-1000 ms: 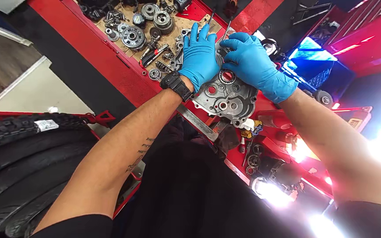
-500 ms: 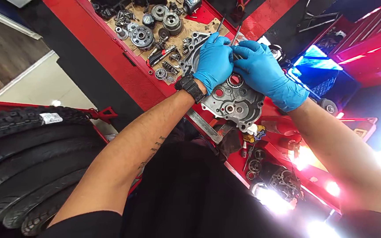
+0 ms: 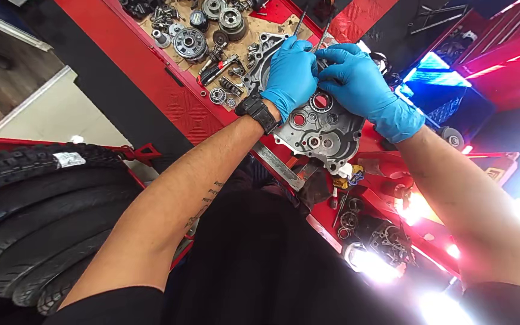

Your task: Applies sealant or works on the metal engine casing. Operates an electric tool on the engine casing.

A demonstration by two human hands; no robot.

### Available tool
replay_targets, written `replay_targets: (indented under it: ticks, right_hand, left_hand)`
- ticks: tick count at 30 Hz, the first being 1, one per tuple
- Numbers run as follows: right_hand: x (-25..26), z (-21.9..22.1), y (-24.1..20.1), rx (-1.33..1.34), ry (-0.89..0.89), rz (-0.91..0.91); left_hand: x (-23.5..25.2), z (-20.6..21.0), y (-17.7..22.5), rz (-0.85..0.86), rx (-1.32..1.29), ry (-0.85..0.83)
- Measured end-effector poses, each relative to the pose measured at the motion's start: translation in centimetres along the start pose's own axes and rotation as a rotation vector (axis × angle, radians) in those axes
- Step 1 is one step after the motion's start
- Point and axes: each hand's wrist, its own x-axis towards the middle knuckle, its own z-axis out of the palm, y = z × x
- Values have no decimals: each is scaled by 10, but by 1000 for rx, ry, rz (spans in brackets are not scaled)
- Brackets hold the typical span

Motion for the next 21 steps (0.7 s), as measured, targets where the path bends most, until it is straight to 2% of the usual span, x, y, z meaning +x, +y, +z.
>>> replay_targets:
  ticks: [7, 14, 21]
  right_hand:
    - [3, 2, -8, -120, -3, -21]
    - [5, 4, 1, -46, -12, -13]
    - [8, 7, -5, -92, 24, -13]
  left_hand:
    - [-1, -6, -4, 11, -10, 31]
    - [-10, -21, -13, 27, -63, 105]
    - [-65, -54, -36, 75, -173, 235]
